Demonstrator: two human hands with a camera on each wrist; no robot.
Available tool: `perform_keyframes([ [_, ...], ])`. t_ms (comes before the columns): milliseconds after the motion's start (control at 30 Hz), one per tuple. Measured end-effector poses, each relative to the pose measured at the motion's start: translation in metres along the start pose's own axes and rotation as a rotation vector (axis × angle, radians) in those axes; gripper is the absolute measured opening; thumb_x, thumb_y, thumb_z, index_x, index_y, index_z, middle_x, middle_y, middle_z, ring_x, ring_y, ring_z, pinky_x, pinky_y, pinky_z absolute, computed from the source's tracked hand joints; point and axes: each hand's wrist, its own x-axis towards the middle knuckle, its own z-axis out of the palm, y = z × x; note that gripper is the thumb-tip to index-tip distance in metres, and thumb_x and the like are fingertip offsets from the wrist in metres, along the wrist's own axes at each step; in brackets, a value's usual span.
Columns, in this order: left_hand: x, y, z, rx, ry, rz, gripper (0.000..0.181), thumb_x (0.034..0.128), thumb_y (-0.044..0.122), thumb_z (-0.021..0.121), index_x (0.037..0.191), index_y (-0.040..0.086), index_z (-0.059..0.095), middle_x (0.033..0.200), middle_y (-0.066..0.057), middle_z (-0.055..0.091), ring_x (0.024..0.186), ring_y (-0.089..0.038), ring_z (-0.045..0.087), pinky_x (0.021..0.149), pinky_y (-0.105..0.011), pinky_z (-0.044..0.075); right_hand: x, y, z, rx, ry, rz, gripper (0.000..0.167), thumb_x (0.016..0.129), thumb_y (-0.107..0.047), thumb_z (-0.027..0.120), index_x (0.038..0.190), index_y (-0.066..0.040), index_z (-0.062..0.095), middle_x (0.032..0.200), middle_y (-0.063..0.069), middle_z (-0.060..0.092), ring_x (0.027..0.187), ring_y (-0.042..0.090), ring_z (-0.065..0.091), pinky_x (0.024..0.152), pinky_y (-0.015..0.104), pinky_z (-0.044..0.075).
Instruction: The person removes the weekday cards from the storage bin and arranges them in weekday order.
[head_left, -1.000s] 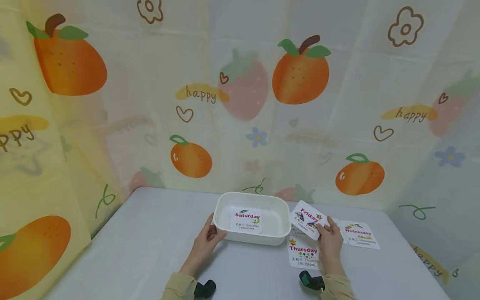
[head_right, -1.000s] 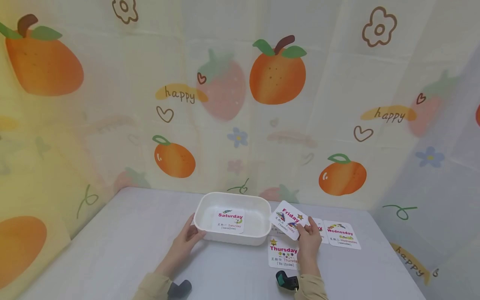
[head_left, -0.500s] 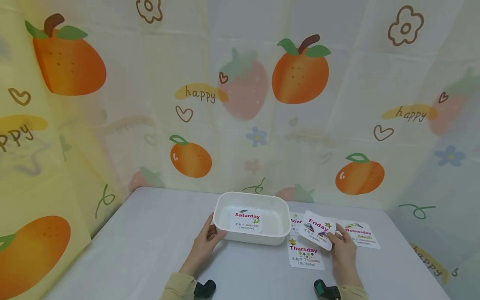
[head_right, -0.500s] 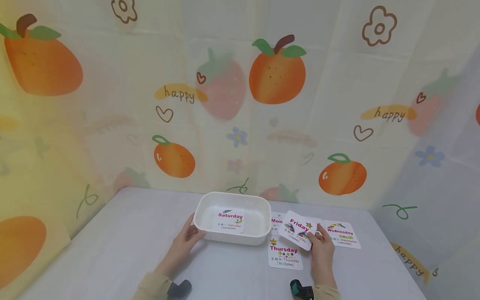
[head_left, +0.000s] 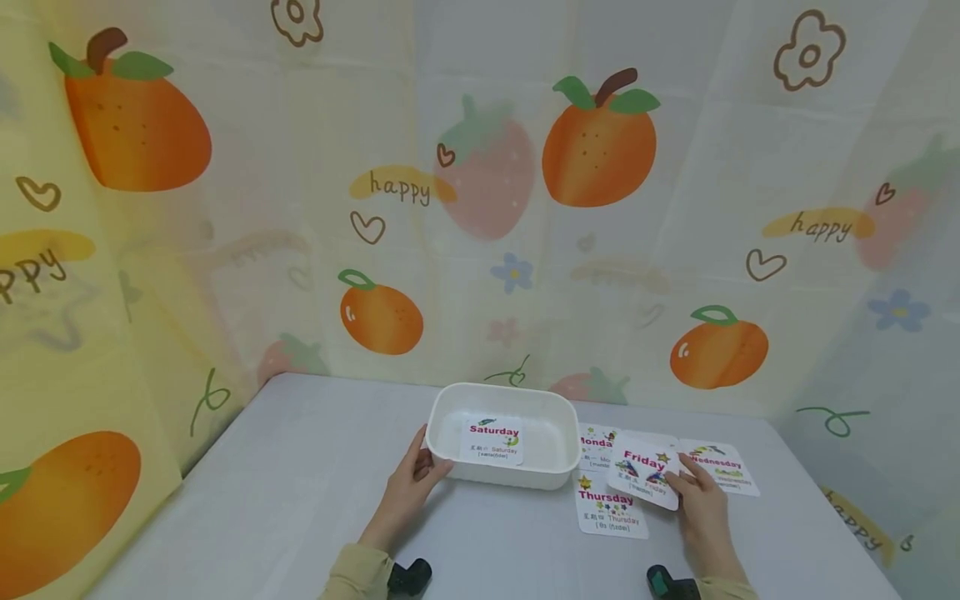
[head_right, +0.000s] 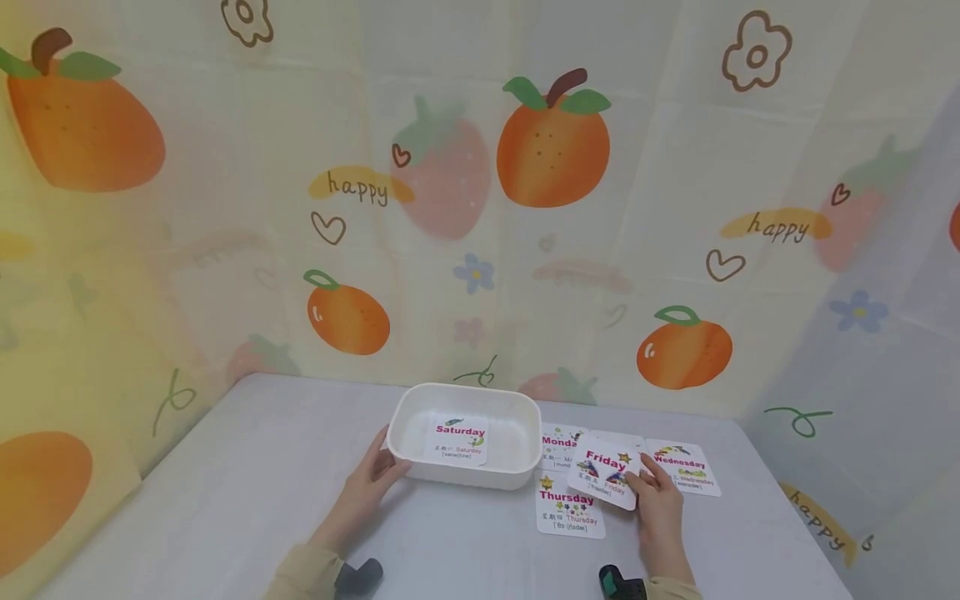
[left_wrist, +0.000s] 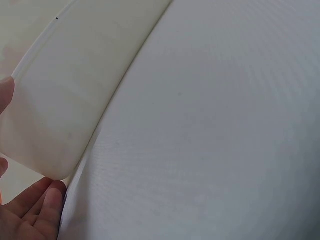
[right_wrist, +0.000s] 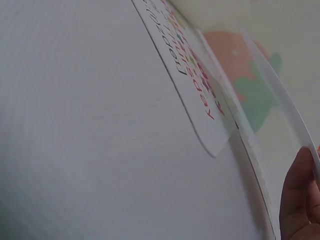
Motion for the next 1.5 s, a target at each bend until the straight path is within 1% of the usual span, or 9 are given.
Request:
perform_keyframes([
  [200, 0.0, -0.001, 0.0, 0.011, -0.002, 0.0, 0.079, 0.0846, 0.044, 0.065, 0.148, 0.018, 0.025, 0.117, -0.012, 0.055, 0.111, -0.027, 0.051, 0.094, -0.04, 0.044, 0.003, -0.004, -0.009, -0.108, -0.04, 0.0, 0.059, 0.089, -0.011, 0.058, 0.143, -0.005, 0.034, 0.11, 0.011, 0.046, 0.08, 0.003, 0.049, 0.066, 0.013, 0.044],
  [400, -0.001, 0.001, 0.0, 0.007, -0.003, -0.005, 0.079, 0.0847, 0.044, 0.064, 0.148, 0.018, 0.025, 0.119, -0.013, 0.054, 0.112, -0.027, 0.05, 0.095, -0.039, 0.043, 0.007, -0.005, -0.026, -0.231, -0.114, -0.001, 0.058, 0.091, -0.011, 0.055, 0.143, -0.001, 0.03, 0.117, 0.021, 0.042, 0.079, 0.006, 0.048, 0.064, 0.015, 0.044],
  [633, 0.0, 0.002, 0.0, 0.005, -0.001, 0.001, 0.079, 0.0849, 0.043, 0.065, 0.148, 0.018, 0.025, 0.118, -0.012, 0.055, 0.111, -0.026, 0.051, 0.094, -0.039, 0.043, 0.01, -0.008, -0.041, -0.374, -0.25, 0.022, 0.062, 0.092, -0.021, 0.057, 0.143, 0.0, 0.028, 0.131, 0.032, 0.035, 0.101, 0.027, 0.048, 0.074, 0.023, 0.043],
  [767, 0.0, 0.001, 0.0, 0.007, -0.006, 0.006, 0.079, 0.0852, 0.043, 0.064, 0.148, 0.017, 0.024, 0.119, -0.014, 0.054, 0.112, -0.028, 0.051, 0.094, -0.04, 0.044, 0.007, -0.01, -0.045, -0.384, -0.295, 0.049, 0.066, 0.091, -0.023, 0.058, 0.143, 0.001, 0.026, 0.136, 0.034, 0.028, 0.116, 0.039, 0.038, 0.088, 0.038, 0.04],
  [867, 0.0, 0.002, 0.0, 0.008, -0.007, 0.0, 0.079, 0.0851, 0.043, 0.064, 0.148, 0.017, 0.025, 0.121, -0.015, 0.054, 0.113, -0.029, 0.05, 0.095, -0.04, 0.043, 0.006, -0.011, -0.048, -0.396, -0.303, 0.057, 0.066, 0.091, -0.023, 0.059, 0.143, 0.002, 0.026, 0.136, 0.035, 0.028, 0.116, 0.039, 0.04, 0.091, 0.042, 0.039],
  [967, 0.0, 0.003, 0.0, 0.006, -0.006, -0.005, 0.079, 0.0852, 0.043, 0.064, 0.148, 0.017, 0.024, 0.122, -0.016, 0.053, 0.114, -0.029, 0.05, 0.095, -0.04, 0.042, 0.007, -0.011, -0.051, -0.43, -0.297, 0.046, 0.064, 0.091, -0.022, 0.059, 0.142, 0.003, 0.028, 0.132, 0.034, 0.034, 0.104, 0.031, 0.05, 0.08, 0.032, 0.045],
  [1100, -0.001, 0.003, 0.0, 0.004, -0.004, 0.001, 0.079, 0.0855, 0.043, 0.064, 0.148, 0.016, 0.024, 0.122, -0.016, 0.054, 0.113, -0.029, 0.05, 0.095, -0.04, 0.043, 0.009, -0.009, -0.055, -0.473, -0.274, 0.018, 0.064, 0.089, -0.022, 0.06, 0.139, 0.004, 0.031, 0.127, 0.035, 0.039, 0.095, 0.026, 0.054, 0.07, 0.023, 0.043],
  [1333, -0.001, 0.002, 0.0, 0.014, -0.003, -0.005, 0.079, 0.0851, 0.044, 0.064, 0.148, 0.017, 0.025, 0.121, -0.015, 0.054, 0.112, -0.028, 0.051, 0.094, -0.039, 0.044, 0.011, -0.009, -0.06, -0.51, -0.237, 0.014, 0.063, 0.09, -0.021, 0.06, 0.139, 0.004, 0.031, 0.125, 0.035, 0.039, 0.099, 0.033, 0.051, 0.07, 0.025, 0.043],
  [1500, 0.001, 0.002, 0.001, 0.008, -0.008, -0.006, 0.079, 0.0854, 0.044, 0.064, 0.148, 0.016, 0.024, 0.122, -0.017, 0.054, 0.113, -0.029, 0.05, 0.095, -0.04, 0.043, 0.013, -0.01, -0.063, -0.531, -0.237, 0.004, 0.064, 0.09, -0.023, 0.06, 0.139, 0.005, 0.031, 0.125, 0.036, 0.038, 0.103, 0.037, 0.048, 0.077, 0.034, 0.044],
])
